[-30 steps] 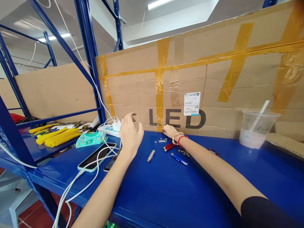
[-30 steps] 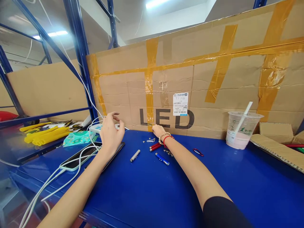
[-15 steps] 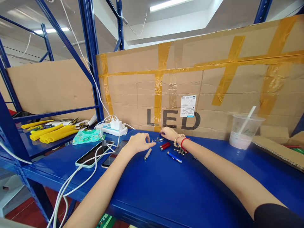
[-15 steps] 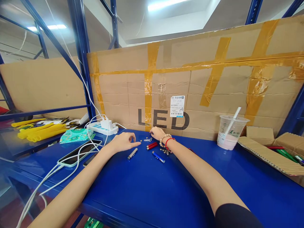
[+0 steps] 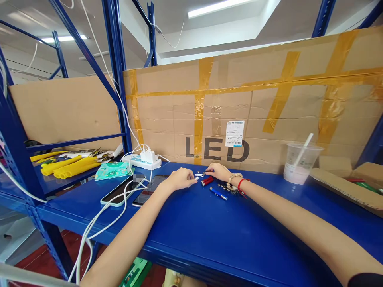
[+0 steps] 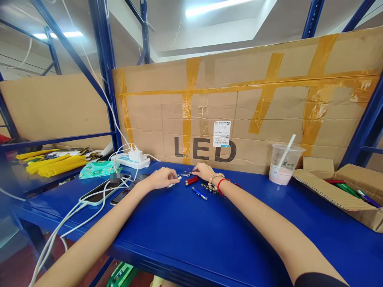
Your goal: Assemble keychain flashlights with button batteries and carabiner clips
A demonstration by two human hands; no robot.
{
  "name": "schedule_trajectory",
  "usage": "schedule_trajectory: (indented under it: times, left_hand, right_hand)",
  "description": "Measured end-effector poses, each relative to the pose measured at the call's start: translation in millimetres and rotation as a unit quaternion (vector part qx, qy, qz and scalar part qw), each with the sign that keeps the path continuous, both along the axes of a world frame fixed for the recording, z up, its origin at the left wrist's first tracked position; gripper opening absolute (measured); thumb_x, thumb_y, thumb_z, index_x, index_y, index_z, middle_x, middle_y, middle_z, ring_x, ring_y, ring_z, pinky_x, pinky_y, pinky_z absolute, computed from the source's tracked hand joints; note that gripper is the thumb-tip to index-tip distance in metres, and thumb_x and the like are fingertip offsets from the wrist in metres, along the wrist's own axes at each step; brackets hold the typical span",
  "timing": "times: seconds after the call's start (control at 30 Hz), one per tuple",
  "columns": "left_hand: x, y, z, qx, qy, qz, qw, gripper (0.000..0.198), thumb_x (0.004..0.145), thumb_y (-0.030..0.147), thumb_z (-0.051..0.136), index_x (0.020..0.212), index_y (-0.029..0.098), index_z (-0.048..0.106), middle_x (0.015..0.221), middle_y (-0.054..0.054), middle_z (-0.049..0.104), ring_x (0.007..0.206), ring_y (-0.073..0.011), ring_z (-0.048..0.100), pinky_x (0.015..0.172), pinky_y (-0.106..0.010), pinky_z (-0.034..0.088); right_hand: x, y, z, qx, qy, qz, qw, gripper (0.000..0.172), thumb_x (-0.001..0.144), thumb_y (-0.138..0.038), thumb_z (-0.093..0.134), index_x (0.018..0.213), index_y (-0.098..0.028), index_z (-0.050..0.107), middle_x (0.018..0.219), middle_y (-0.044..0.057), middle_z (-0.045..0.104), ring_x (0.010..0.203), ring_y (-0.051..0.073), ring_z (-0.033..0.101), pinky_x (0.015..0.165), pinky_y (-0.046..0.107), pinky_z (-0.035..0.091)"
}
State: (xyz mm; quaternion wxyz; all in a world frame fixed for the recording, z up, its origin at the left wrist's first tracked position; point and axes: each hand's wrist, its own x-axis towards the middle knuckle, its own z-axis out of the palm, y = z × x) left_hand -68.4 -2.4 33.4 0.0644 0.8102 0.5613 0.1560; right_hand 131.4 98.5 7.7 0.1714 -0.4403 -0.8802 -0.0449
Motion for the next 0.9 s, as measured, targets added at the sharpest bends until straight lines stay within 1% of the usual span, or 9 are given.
schedule_trajectory:
  times: [0.1, 0.2, 0.33, 0.43, 0.53, 0.6, 0.67, 0.8, 0.9]
  left_hand:
    - [-3, 4, -0.7, 0.07, -0.041, -0.031, 0.996, 0.021, 0.083, 0.036, 0.046, 0.094, 0.022, 0.056, 0.072, 0.002, 0.068, 0.071, -0.0158, 0.062, 0.061, -0.023, 0.039]
    - [-7, 9, -2.2, 0.121, -0.06, -0.043, 0.99, 0.018, 0.086, 0.029, 0.04, 0.097, 0.022, 0.052, 0.068, 0.002, 0.067, 0.066, -0.015, 0.061, 0.058, -0.022, 0.038]
    - [-8, 13, -6.1, 0.098, -0.048, -0.054, 0.993, 0.017, 0.084, 0.021, 0.042, 0.098, 0.023, 0.051, 0.064, 0.004, 0.066, 0.067, -0.0151, 0.061, 0.057, -0.021, 0.038]
    - [-5, 12, -8.8, 0.07, 0.001, -0.027, 0.997, 0.018, 0.084, 0.024, 0.045, 0.1, 0.024, 0.052, 0.063, 0.004, 0.066, 0.07, -0.0172, 0.061, 0.059, -0.023, 0.04]
    - [-3, 12, -12.4, 0.078, 0.031, -0.016, 0.996, 0.026, 0.085, 0.029, 0.045, 0.111, 0.026, 0.05, 0.083, 0.0, 0.066, 0.082, -0.0191, 0.061, 0.066, -0.027, 0.044]
    - [-2, 14, -16.6, 0.094, 0.047, -0.022, 0.994, 0.03, 0.087, 0.028, 0.041, 0.116, 0.026, 0.048, 0.104, -0.004, 0.061, 0.095, -0.0203, 0.058, 0.072, -0.029, 0.046]
    - [-1, 17, -22.0, 0.101, 0.056, -0.031, 0.993, 0.032, 0.089, 0.027, 0.037, 0.12, 0.025, 0.047, 0.115, -0.006, 0.054, 0.105, -0.021, 0.053, 0.08, -0.031, 0.046]
    - [1, 26, -32.4, 0.112, 0.072, -0.054, 0.99, 0.036, 0.09, 0.027, 0.036, 0.125, 0.023, 0.046, 0.118, -0.007, 0.052, 0.109, -0.0216, 0.047, 0.09, -0.034, 0.041]
    - [5, 30, -36.0, 0.132, 0.11, -0.048, 0.984, 0.037, 0.089, 0.029, 0.039, 0.124, 0.019, 0.047, 0.115, -0.009, 0.053, 0.105, -0.0235, 0.047, 0.091, -0.037, 0.039]
  right_hand:
    - [1, 1, -3.1, -0.016, 0.021, -0.031, 0.999, 0.018, 0.081, -0.028, 0.056, 0.085, -0.022, 0.073, 0.091, 0.004, 0.07, 0.085, 0.02, 0.063, 0.067, 0.025, 0.046]
    - [1, 0, -5.1, -0.027, 0.05, -0.053, 0.997, 0.022, 0.083, -0.031, 0.053, 0.089, -0.024, 0.072, 0.093, 0.003, 0.07, 0.086, 0.02, 0.062, 0.066, 0.025, 0.046]
    - [1, 0, -7.3, -0.036, 0.075, -0.048, 0.995, 0.028, 0.084, -0.037, 0.049, 0.102, -0.026, 0.068, 0.101, 0.002, 0.068, 0.089, 0.019, 0.062, 0.068, 0.026, 0.046]
    - [0, 0, -9.3, -0.038, 0.081, -0.032, 0.995, 0.024, 0.082, -0.035, 0.053, 0.096, -0.025, 0.071, 0.099, 0.003, 0.069, 0.087, 0.019, 0.062, 0.069, 0.026, 0.046]
    - [1, 3, -11.2, -0.039, 0.091, -0.019, 0.995, 0.022, 0.081, -0.032, 0.054, 0.09, -0.024, 0.072, 0.096, 0.003, 0.069, 0.088, 0.02, 0.062, 0.07, 0.026, 0.046]
    - [1, 6, -12.8, -0.039, 0.1, -0.011, 0.994, 0.024, 0.083, -0.033, 0.052, 0.093, -0.024, 0.071, 0.098, 0.003, 0.069, 0.09, 0.019, 0.061, 0.072, 0.026, 0.045]
    - [2, 8, -14.6, -0.04, 0.109, -0.002, 0.993, 0.029, 0.085, -0.036, 0.047, 0.098, -0.024, 0.07, 0.101, 0.003, 0.068, 0.092, 0.019, 0.06, 0.074, 0.026, 0.045]
    - [4, 15, -18.2, -0.048, 0.117, 0.014, 0.992, 0.034, 0.085, -0.042, 0.045, 0.093, -0.022, 0.071, 0.099, 0.004, 0.068, 0.091, 0.02, 0.06, 0.074, 0.027, 0.045]
    - [3, 19, -20.2, -0.052, 0.123, 0.023, 0.991, 0.034, 0.084, -0.042, 0.046, 0.091, -0.021, 0.072, 0.098, 0.004, 0.068, 0.09, 0.021, 0.06, 0.075, 0.027, 0.045]
